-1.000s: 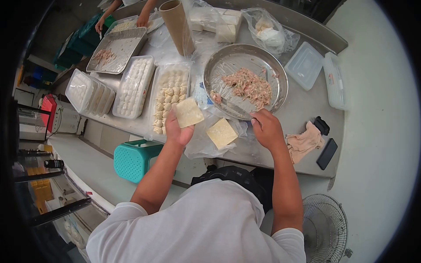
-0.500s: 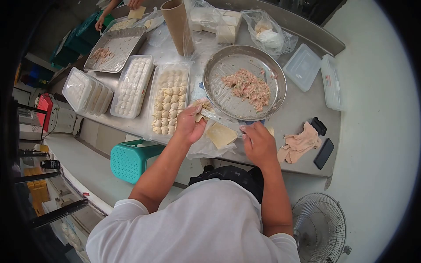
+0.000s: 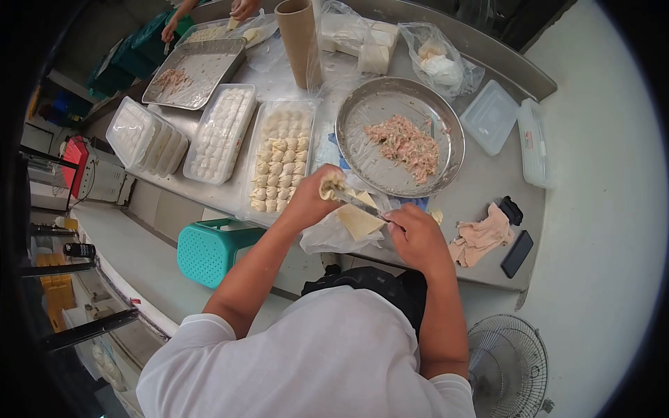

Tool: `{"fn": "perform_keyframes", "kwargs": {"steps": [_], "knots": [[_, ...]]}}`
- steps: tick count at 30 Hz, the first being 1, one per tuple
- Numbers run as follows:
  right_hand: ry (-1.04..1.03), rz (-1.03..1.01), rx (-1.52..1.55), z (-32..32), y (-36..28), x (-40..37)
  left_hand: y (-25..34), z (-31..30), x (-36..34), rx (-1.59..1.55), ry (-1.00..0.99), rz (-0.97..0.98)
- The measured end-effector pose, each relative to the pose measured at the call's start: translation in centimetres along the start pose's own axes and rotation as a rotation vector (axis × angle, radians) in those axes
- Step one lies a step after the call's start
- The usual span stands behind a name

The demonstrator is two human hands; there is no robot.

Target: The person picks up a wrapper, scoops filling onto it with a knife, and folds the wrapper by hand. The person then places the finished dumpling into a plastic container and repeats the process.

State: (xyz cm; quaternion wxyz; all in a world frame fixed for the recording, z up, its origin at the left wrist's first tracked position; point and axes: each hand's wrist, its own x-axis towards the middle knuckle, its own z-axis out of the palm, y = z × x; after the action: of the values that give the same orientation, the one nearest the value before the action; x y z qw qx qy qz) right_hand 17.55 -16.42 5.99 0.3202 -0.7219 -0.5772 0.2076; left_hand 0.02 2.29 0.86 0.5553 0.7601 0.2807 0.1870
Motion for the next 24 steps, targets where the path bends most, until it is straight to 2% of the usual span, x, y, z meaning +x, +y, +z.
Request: {"fn": "perform_keyframes", "kwargs": {"steps": [1,3,4,6,7,9,10,13,15,16,18,20,21,23,24], "knots": [[-0.001,-0.004,-0.001,-0.7,0.1,0.1,-0.5,0.0,0.1,0.0,0.004,0.001],[-0.109,0.021,-0.109,-2.5,0.1,0.1,-2.1,0.3,0.2,0.279,0.002,0.273],[-0.11,0.019,-0.108,-3.1,-0.1,0.0,-2.4,0.4,0.3,0.28,0.003,0.272],[0.003,0.15,0.048,-3.7,-0.4,-0.1,-2.8,0.6,0.6,-0.038,0.038,-0.035],[0.001,0.148,0.049,-3.0,0.2,-0.1,-2.7,0.8,0.6,-0.038,0.041,-0.036],[0.079,0.31,0.312,-0.1,2.5,-0.3,-2.2,1.5,0.6,-0.207,0.171,-0.101],[0.075,0.307,0.312,1.3,2.9,-0.2,-1.8,2.1,0.6,-0.207,0.176,-0.102],[0.033,0.283,0.294,5.6,1.3,0.9,-0.5,4.6,0.1,-0.912,0.19,-0.136],[0.148,0.401,1.04,7.9,-1.2,2.0,0.4,5.6,-0.5,-0.923,0.128,-0.166],[0.148,0.401,1.042,8.2,-1.1,2.2,0.9,5.7,-0.7,-0.936,0.061,-0.197],[0.099,0.437,1.342,8.7,-0.8,2.7,1.0,5.1,-0.8,-0.866,0.072,-0.178],[0.143,0.475,1.36,8.5,-0.9,2.9,0.0,3.6,-0.8,-0.29,0.132,0.186],[0.186,0.513,1.378,8.5,-1.0,3.0,0.2,2.7,-1.1,-0.289,0.136,0.183],[0.148,0.514,1.417,8.7,0.0,2.8,1.0,0.9,-1.5,-0.015,-0.016,0.415],[0.119,0.515,1.456,8.7,0.3,2.7,0.5,0.0,-1.6,-0.014,-0.016,0.412]]}}
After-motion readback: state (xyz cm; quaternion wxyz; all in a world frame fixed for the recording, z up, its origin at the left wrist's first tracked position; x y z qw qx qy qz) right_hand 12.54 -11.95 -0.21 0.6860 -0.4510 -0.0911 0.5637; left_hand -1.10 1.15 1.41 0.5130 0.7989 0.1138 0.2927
